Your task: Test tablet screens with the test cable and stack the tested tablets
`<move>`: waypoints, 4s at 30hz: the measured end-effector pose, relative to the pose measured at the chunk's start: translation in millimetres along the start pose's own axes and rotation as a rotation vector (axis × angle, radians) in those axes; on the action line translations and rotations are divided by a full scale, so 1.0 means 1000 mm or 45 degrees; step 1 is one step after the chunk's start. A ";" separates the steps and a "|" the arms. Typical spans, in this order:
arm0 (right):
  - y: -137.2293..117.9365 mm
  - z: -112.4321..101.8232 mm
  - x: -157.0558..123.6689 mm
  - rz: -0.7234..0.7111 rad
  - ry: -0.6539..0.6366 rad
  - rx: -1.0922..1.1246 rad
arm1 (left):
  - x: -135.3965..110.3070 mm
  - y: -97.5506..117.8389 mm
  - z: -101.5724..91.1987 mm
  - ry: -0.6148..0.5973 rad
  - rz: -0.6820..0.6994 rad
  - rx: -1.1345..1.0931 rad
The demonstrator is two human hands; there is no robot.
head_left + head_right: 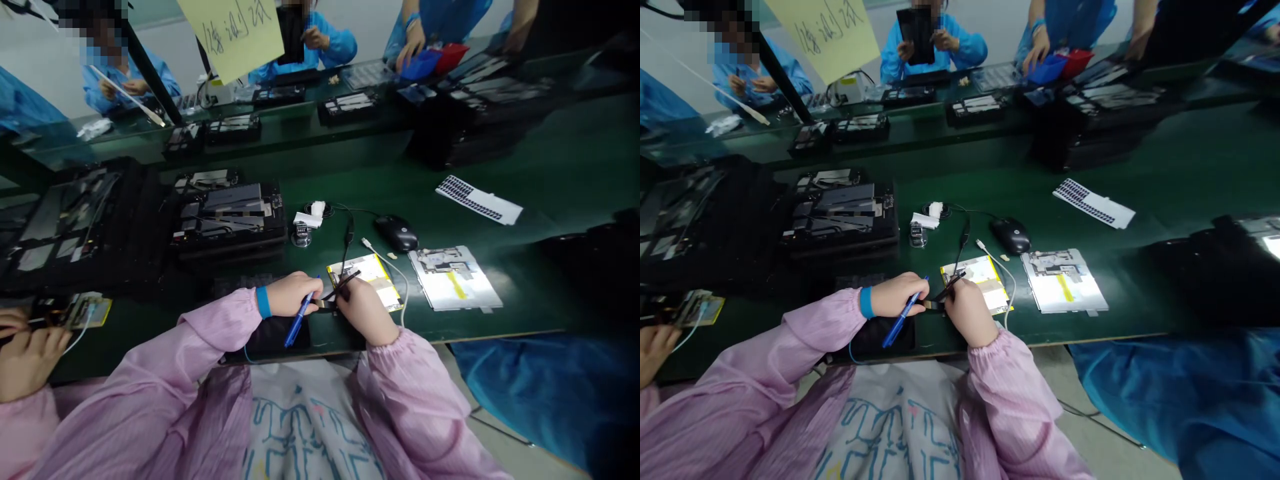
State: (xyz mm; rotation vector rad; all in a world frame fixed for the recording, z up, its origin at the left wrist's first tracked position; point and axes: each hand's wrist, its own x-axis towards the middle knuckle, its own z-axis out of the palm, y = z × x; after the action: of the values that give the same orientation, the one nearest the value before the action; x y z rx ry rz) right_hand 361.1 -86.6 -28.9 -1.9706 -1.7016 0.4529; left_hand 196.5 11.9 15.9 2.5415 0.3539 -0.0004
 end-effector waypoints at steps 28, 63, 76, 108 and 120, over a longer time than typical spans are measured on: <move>-0.010 -0.008 -0.030 0.304 0.263 -0.558 | 0.020 0.013 -0.006 -0.072 -0.375 -0.741; 0.011 0.011 -0.050 -0.236 0.190 -0.009 | 0.036 0.024 0.007 -0.165 -0.498 0.046; 0.005 0.009 -0.051 -0.262 0.112 -0.273 | 0.035 0.024 0.009 -0.158 -0.500 0.068; 0.003 -0.020 -0.045 -0.230 0.215 0.540 | 0.008 0.043 0.016 0.200 -0.164 -0.198; -0.001 -0.014 -0.051 0.212 0.033 1.163 | 0.001 0.052 0.015 0.186 -0.205 -0.365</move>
State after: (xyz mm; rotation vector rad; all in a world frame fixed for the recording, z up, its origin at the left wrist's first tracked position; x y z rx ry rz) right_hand 359.9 -139.2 -20.4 -1.4055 -1.0095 1.0347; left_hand 211.6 -38.1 31.1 2.2294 0.5726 0.1637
